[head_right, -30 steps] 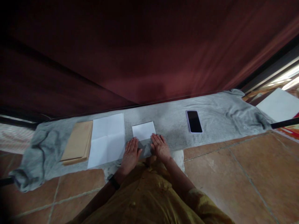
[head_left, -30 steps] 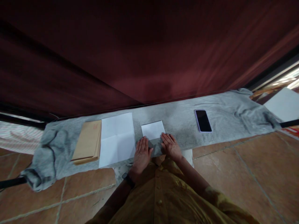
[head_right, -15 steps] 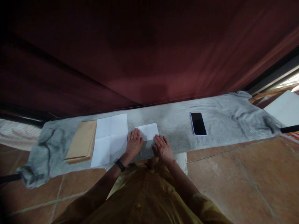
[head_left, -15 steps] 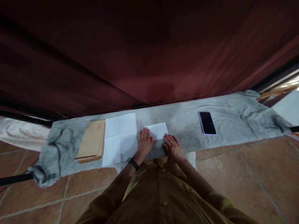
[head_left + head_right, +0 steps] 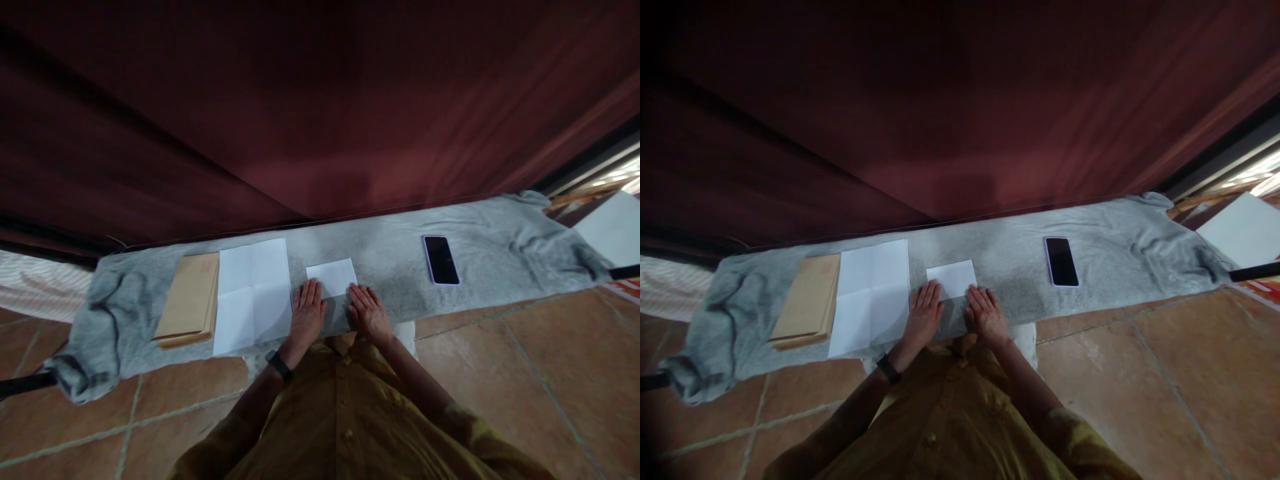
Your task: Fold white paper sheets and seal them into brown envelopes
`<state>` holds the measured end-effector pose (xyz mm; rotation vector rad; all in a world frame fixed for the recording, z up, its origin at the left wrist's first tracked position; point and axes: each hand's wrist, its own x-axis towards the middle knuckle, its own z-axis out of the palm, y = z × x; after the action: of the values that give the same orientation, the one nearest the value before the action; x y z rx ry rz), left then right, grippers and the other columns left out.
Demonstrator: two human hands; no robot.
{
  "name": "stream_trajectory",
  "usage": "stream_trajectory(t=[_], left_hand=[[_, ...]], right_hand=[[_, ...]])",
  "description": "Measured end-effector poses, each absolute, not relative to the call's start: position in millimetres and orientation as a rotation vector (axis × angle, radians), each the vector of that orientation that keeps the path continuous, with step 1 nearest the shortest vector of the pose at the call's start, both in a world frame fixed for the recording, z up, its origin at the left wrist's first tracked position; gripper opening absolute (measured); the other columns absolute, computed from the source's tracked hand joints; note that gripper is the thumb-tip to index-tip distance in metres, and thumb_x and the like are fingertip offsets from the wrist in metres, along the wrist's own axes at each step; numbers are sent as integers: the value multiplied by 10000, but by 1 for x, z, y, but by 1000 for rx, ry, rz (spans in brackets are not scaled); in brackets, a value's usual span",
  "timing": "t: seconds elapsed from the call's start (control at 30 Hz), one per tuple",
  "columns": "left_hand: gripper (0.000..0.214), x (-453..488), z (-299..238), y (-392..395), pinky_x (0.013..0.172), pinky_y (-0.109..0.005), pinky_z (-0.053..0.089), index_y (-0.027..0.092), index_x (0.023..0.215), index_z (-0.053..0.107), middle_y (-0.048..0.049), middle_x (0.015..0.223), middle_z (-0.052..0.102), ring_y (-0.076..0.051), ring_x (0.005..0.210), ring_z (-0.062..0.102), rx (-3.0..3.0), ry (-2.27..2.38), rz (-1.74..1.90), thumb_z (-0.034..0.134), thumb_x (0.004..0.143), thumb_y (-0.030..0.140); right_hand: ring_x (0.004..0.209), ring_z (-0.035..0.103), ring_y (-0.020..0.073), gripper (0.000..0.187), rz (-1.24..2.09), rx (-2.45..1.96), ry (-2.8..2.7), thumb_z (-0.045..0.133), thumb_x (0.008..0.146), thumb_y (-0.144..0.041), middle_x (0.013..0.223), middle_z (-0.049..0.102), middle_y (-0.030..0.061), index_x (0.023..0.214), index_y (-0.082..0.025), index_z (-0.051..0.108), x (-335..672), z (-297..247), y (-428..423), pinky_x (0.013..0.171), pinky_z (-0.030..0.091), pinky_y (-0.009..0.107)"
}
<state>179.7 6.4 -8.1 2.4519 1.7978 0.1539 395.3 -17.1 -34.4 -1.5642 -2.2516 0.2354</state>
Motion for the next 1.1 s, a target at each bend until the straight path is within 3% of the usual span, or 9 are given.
stream_trajectory(t=[0.17,0.43,0.7,1.1], left_hand=[[555,179,-11,-17,1229,-542,293,107,1544,372,-156,1621,367,-285,1535,268,2451,1747,180,353,1015,276],[575,182,-9,-15,1249,-510,272,56,1546,352,-183,1612,373,-271,1534,272,2464,1714,139,349,988,195],[614,173,-11,-27,1232,-512,303,61,1550,331,-187,1616,366,-296,1532,274,2453,1679,178,403,1009,341],[633,173,-13,-39,1233,-522,302,69,1561,310,-188,1628,337,-292,1538,257,2423,1746,171,398,1015,376]], right_hand=[[1477,389,257,474,256,-1564,-2237,414,1052,-318,1558,477,106,1497,-169,482,385,-31,-15,1247,260,523],[1470,395,249,500,383,-1377,-2383,390,1062,-373,1559,474,115,1476,-117,504,339,-23,9,1245,287,460],[1473,389,267,477,357,-1422,-2381,390,1061,-362,1576,450,119,1456,-139,539,345,-24,32,1235,290,463],[1474,377,275,495,297,-1565,-2281,410,1035,-288,1597,421,102,1519,-195,454,339,-33,43,1242,225,521]])
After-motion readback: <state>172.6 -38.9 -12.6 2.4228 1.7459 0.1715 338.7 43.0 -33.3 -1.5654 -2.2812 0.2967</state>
